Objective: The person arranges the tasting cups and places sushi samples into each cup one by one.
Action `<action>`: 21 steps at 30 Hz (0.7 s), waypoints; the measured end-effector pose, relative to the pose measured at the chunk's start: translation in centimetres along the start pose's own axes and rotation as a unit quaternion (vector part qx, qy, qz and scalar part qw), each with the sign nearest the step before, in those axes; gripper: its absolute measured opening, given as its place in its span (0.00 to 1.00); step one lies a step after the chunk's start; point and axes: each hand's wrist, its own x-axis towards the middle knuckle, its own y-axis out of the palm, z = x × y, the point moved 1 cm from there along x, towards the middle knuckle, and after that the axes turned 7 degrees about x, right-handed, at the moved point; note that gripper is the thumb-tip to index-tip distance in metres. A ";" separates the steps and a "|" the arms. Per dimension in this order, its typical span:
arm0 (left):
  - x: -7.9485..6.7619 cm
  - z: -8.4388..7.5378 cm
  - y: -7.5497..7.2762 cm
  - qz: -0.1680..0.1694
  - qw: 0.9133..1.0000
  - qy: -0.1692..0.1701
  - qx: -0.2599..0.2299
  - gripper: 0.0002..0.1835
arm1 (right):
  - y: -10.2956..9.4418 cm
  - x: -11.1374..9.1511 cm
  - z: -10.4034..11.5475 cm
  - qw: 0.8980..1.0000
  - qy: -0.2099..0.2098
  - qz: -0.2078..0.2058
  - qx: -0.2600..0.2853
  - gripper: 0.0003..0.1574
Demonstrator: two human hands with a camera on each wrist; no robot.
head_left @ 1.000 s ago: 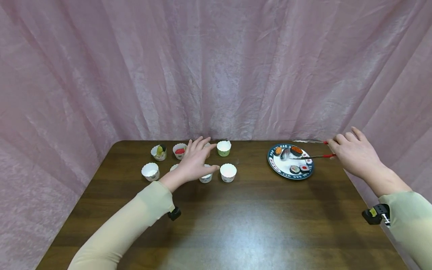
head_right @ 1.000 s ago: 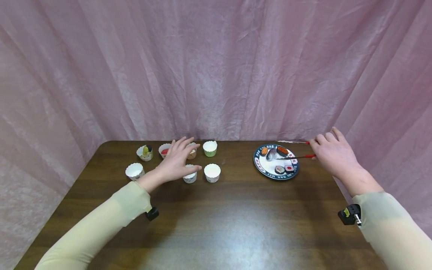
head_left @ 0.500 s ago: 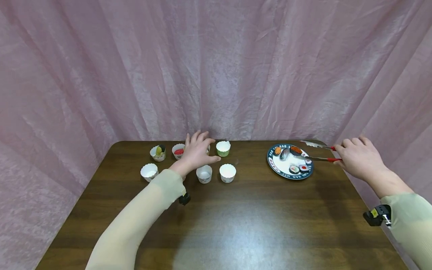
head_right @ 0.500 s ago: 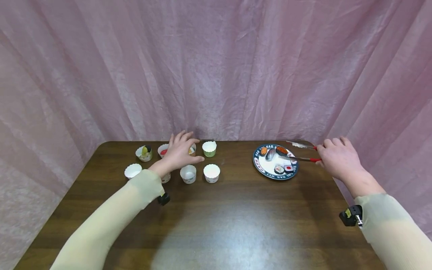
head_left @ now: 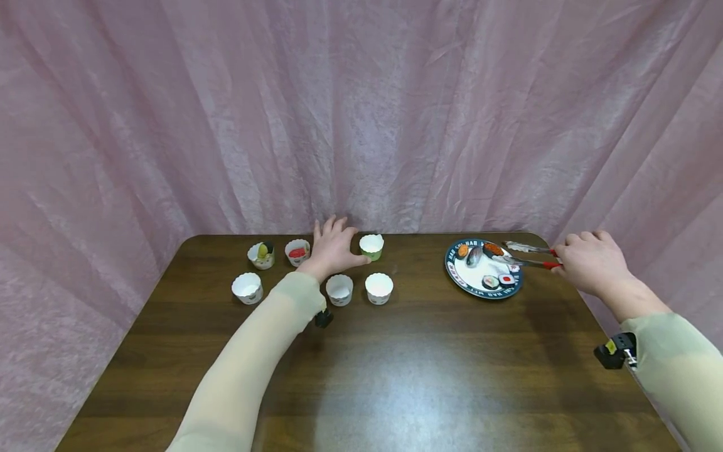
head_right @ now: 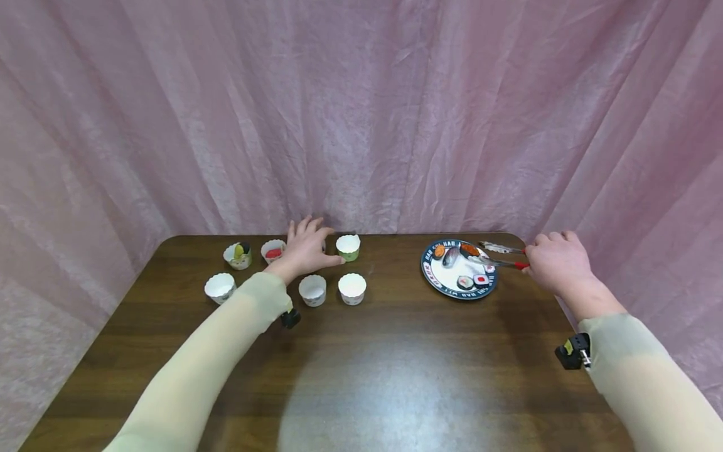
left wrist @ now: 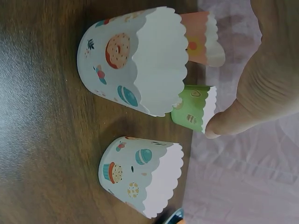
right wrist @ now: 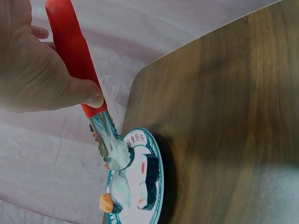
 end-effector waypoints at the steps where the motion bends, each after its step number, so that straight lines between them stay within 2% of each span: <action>1: 0.2 0.0 0.2 0.003 1.000 -0.002 0.000 0.45 | 0.0 0.1 0.1 1.000 0.001 0.003 -0.002 0.20; 11: 1.6 -0.1 1.3 0.019 0.999 -0.026 -0.009 0.48 | 0.2 1.2 0.8 1.000 0.007 0.016 -0.004 0.19; 16: 1.9 0.0 1.8 0.024 0.999 -0.036 -0.007 0.49 | 0.4 1.6 0.8 0.999 0.016 0.030 -0.011 0.19; 21: 2.0 0.1 2.2 0.023 0.998 -0.046 -0.026 0.49 | 0.4 1.9 0.9 0.999 0.020 0.041 -0.009 0.19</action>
